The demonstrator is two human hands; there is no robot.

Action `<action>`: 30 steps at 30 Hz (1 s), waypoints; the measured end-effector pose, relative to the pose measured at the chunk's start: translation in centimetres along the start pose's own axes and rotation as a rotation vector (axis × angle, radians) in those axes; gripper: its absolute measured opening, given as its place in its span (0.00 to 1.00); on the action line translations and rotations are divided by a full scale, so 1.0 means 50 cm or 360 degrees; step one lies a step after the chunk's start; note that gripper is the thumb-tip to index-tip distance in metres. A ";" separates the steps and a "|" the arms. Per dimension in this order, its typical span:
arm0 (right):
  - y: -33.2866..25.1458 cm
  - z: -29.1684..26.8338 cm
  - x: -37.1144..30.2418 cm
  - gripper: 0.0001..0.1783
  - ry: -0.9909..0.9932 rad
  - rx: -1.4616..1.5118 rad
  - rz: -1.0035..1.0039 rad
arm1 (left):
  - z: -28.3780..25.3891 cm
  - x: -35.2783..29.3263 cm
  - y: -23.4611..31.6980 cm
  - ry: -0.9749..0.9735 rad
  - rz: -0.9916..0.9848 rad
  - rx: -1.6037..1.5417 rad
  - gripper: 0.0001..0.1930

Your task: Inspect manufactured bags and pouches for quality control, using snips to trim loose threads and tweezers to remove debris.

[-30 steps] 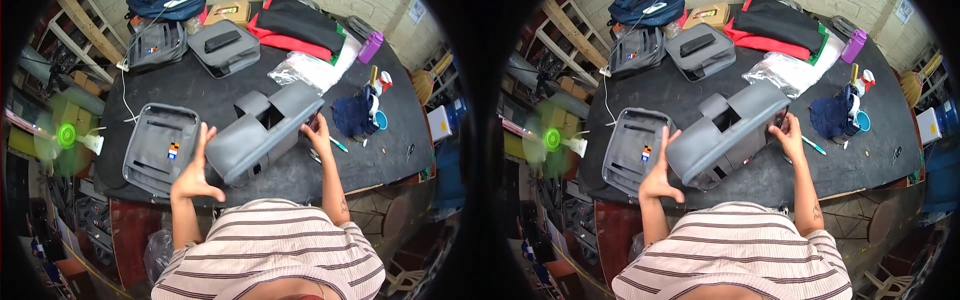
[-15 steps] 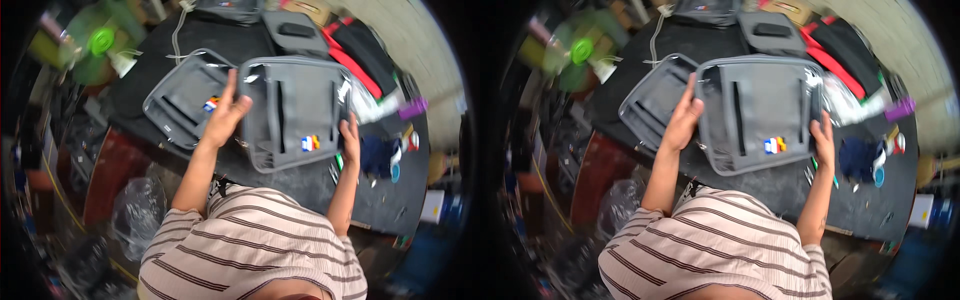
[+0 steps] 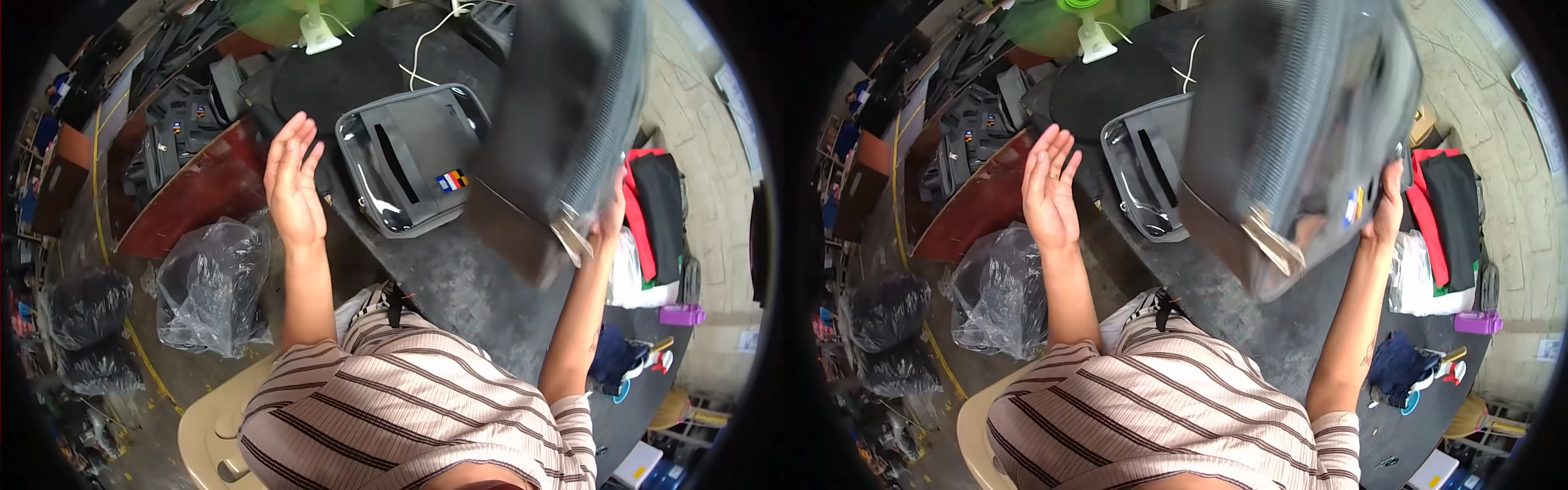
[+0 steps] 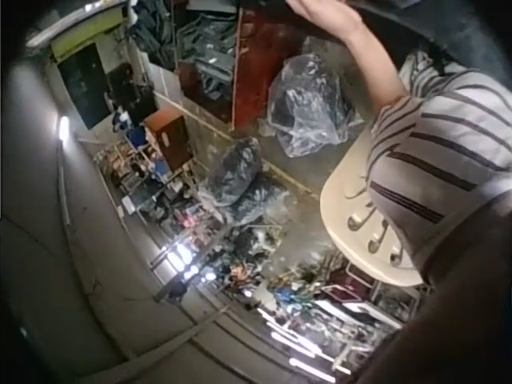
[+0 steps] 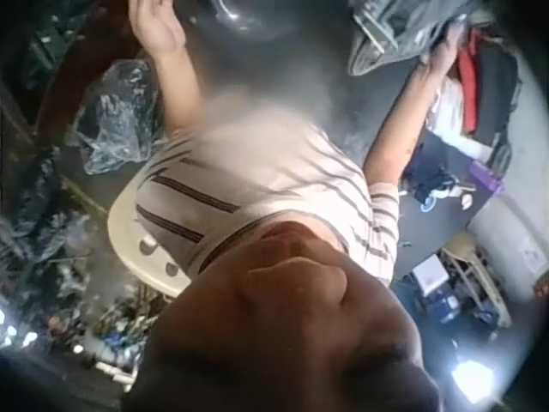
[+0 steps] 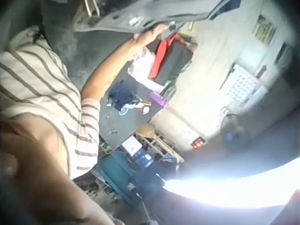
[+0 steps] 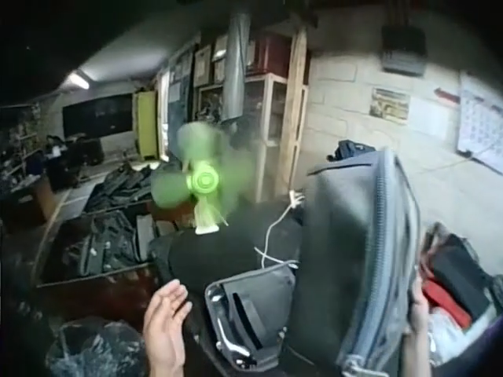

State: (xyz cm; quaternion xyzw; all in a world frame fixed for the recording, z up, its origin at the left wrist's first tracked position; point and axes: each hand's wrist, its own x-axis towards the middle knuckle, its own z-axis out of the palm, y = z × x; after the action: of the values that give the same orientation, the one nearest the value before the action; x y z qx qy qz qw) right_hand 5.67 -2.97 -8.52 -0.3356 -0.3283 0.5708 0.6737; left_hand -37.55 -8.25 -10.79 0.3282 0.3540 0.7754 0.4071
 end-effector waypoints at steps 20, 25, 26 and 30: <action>0.224 0.363 -0.261 0.55 -0.0864 -0.1245 0.0866 | -0.293 -0.112 0.158 0.0626 -0.0691 0.0016 0.31; 0.302 0.485 -0.306 0.39 -0.1181 -0.0765 0.1164 | -0.392 -0.196 0.268 0.1096 -0.0354 0.0039 0.35; 0.313 0.509 -0.297 0.40 -0.1230 -0.0765 0.1191 | -0.410 -0.203 0.277 0.1131 -0.0328 0.0032 0.37; 0.361 0.635 -0.240 0.44 -0.1392 -0.0649 0.1299 | -0.456 -0.179 0.340 0.1055 -0.0113 0.0121 0.45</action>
State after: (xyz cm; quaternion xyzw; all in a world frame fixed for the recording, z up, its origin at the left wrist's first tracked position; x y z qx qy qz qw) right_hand -32.02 -10.14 -6.42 -0.2909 -0.5211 0.7922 0.1277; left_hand -58.47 -29.48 -11.05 0.0607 0.5070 0.8115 0.2841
